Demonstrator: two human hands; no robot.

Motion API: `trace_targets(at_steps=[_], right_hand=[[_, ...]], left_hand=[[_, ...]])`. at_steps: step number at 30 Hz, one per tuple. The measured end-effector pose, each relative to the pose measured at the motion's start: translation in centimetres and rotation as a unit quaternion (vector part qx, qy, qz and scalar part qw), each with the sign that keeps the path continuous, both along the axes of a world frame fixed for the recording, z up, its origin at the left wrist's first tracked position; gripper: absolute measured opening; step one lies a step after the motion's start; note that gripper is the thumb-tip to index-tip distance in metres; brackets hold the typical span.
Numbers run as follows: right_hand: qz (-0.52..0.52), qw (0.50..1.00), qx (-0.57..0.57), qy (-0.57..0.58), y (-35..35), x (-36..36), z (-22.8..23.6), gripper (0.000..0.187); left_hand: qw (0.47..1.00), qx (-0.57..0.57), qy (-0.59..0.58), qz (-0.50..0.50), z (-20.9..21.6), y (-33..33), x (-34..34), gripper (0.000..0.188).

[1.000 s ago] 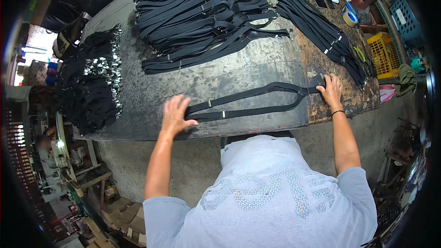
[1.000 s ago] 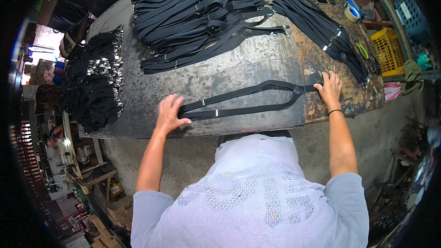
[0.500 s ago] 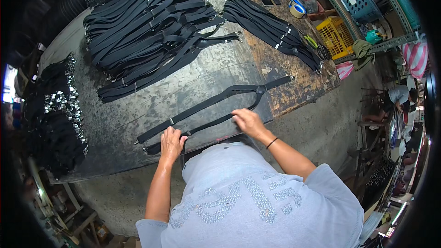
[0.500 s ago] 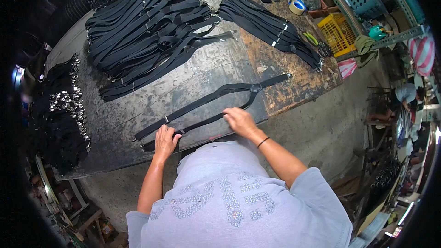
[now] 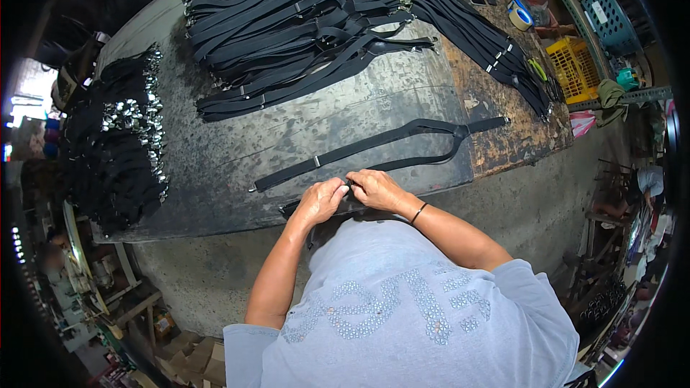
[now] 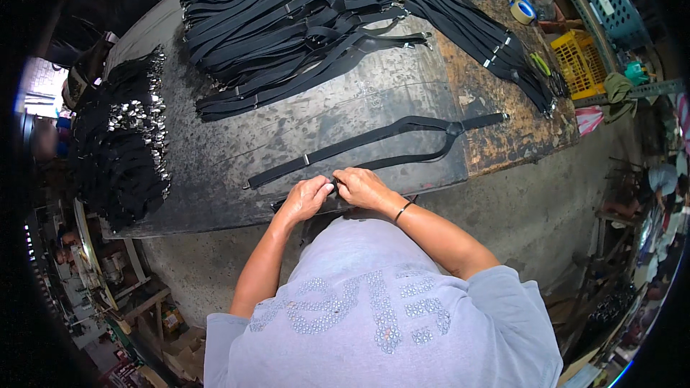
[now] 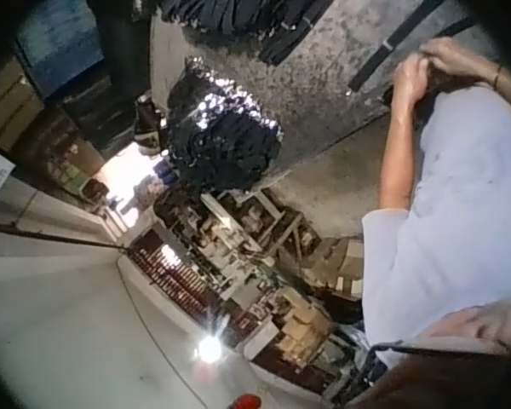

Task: The recorder is assembling and organizing black adjustable straps at a workshop table.

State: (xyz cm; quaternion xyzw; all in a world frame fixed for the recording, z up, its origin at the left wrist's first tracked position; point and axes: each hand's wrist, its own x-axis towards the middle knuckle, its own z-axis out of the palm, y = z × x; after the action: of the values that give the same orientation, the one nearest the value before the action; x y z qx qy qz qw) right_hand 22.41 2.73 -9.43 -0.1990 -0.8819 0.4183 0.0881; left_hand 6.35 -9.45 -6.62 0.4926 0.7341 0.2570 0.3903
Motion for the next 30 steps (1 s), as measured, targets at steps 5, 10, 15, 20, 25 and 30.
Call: trace_targets(at_steps=[5, 10, 15, 20, 25, 30], right_hand=[[0.007, 0.997, -0.007, -0.072, 0.1, -0.4, -0.4, 0.022], [0.012, 0.999, -0.044, -0.014, 1.3, 0.2, 0.7, 0.026], [0.042, 0.998, -0.046, -0.032, 2.0, 0.5, 1.2, 0.028], [0.031, 0.995, -0.033, -0.086, 1.4, -0.2, 1.3, 0.026], [0.001, 0.999, -0.042, -0.006, 2.1, 1.4, 1.9, 0.038], [0.038, 0.997, 0.007, 0.061, 2.2, 1.7, 2.0, 0.046]], left_hand=[[0.999, 0.039, 0.012, -0.035, -0.2, 0.0, 0.2, 0.023], [0.999, 0.009, -0.034, -0.008, -0.1, 0.5, 0.0, 0.024], [0.998, -0.023, -0.053, -0.03, 0.0, 1.1, 0.2, 0.024], [0.999, 0.027, -0.01, -0.043, -0.5, 1.1, 0.7, 0.024], [0.999, 0.047, -0.008, 0.015, 0.5, 1.0, 0.5, 0.029], [0.992, 0.117, 0.044, -0.015, -0.4, 0.6, -0.4, 0.045]])
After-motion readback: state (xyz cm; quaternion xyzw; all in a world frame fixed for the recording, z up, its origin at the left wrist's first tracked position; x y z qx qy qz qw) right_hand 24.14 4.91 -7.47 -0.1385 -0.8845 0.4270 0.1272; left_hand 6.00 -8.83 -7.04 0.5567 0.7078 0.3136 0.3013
